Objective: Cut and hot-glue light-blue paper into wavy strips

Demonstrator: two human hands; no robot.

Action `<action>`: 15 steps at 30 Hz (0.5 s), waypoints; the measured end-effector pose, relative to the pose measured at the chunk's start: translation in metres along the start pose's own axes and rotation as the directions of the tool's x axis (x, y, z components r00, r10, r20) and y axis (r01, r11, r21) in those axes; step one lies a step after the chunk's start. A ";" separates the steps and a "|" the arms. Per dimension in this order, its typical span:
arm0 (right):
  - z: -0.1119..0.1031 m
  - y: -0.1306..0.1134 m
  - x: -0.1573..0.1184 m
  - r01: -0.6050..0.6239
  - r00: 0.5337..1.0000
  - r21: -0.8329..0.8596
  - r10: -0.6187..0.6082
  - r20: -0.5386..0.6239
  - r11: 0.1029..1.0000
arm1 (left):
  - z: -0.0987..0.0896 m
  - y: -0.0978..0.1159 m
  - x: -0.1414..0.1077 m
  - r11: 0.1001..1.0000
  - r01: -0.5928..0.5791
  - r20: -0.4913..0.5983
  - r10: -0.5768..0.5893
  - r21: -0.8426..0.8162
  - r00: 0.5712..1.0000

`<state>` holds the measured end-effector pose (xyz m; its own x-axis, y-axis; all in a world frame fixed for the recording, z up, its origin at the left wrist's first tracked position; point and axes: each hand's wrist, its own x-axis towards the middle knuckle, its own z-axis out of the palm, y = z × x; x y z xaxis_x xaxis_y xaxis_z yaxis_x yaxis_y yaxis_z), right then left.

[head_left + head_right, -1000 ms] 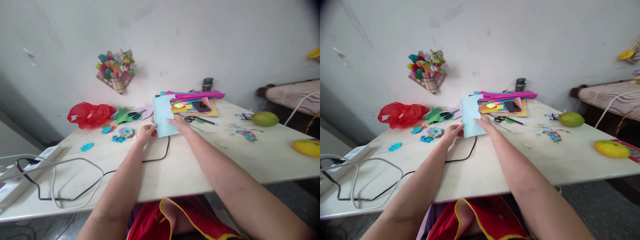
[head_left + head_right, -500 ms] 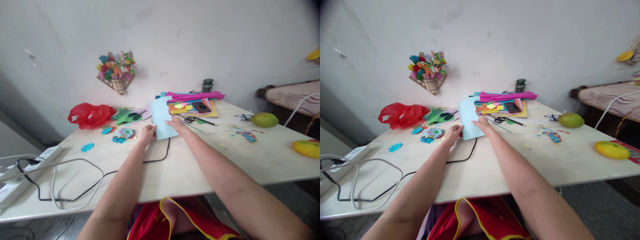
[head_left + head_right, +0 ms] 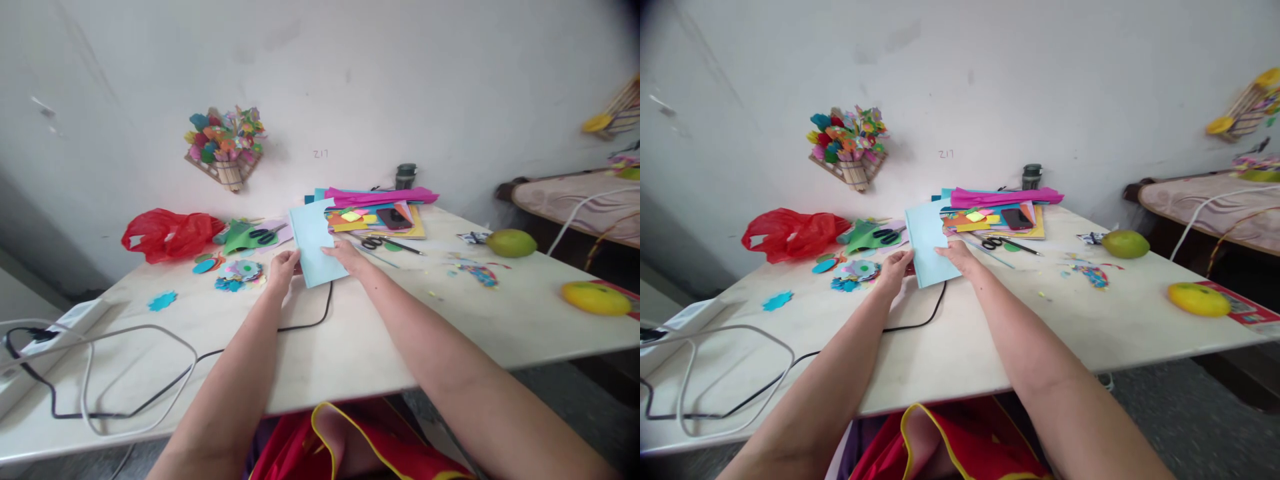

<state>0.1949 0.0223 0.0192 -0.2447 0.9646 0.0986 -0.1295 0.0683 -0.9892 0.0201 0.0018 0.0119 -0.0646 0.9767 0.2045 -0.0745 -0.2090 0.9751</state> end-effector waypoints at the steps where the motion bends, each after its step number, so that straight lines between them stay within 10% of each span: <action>1: 0.000 0.000 0.000 -0.003 1.000 -0.005 0.003 0.006 1.000 | 0.000 0.001 0.000 1.000 0.006 0.007 -0.006 -0.024 1.000; 7: -0.013 -0.011 -0.002 -0.020 0.999 -0.162 0.026 0.032 0.987 | -0.002 0.002 -0.001 0.997 0.047 -0.023 -0.048 -0.069 0.999; 15: -0.064 -0.015 0.010 -0.172 0.868 -0.539 -0.133 -0.479 0.824 | -0.002 0.002 -0.002 0.984 0.080 -0.010 -0.083 -0.157 0.996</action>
<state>0.2563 0.0477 0.0280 0.2655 0.9499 0.1649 0.4534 0.0279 -0.8909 0.0178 -0.0012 0.0136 -0.0682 0.9902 0.1219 -0.2342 -0.1347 0.9628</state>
